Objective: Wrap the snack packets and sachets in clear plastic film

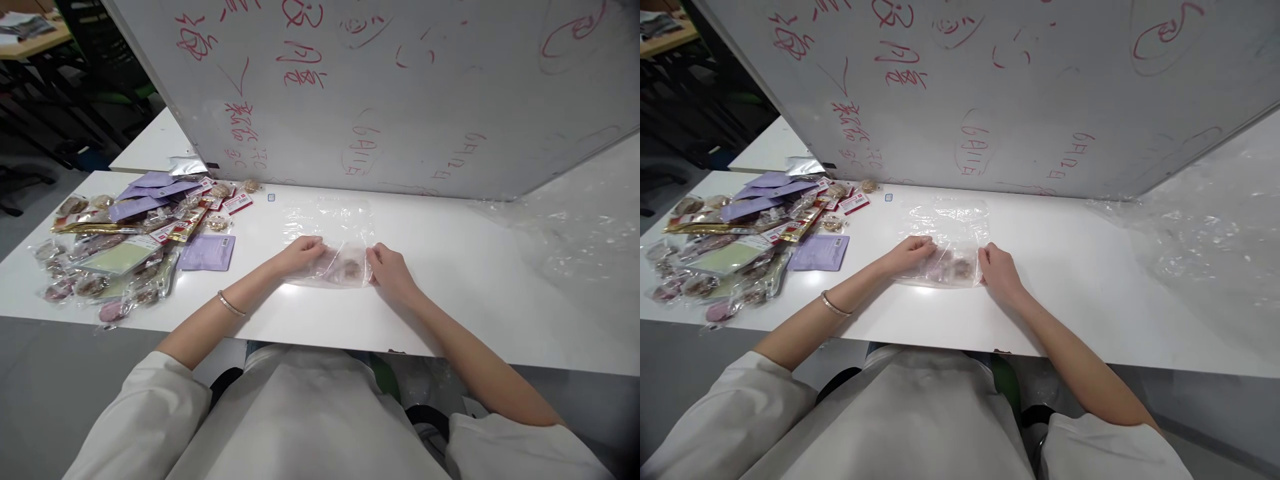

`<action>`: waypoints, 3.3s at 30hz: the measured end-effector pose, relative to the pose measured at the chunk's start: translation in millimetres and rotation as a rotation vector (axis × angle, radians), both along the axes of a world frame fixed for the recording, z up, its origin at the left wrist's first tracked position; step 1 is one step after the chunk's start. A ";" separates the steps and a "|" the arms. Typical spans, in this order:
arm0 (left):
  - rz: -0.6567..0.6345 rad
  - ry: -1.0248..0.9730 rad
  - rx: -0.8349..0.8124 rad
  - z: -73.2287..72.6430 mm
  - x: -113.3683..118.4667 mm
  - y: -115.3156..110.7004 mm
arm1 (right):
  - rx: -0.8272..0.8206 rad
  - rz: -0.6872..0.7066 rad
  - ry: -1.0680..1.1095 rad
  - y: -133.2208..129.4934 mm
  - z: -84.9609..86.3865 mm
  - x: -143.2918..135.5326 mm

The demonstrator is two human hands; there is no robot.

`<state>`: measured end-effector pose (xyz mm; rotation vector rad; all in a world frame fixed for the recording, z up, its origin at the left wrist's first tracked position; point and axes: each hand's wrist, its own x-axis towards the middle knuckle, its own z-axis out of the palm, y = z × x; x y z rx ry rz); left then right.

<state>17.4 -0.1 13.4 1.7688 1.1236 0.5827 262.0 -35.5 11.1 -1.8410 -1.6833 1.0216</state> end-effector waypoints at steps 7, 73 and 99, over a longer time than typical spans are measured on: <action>0.166 0.178 0.054 0.5 -6.1 -9.8 | 0.042 -0.060 -0.075 -2.7 -2.1 4.8; 0.064 0.397 0.341 -9.3 -38.4 -30.8 | 0.237 0.119 -0.232 -22.4 -16.2 19.4; 0.258 0.575 0.501 -16.2 -26.4 -11.2 | 0.400 0.080 -0.571 17.0 -17.5 11.8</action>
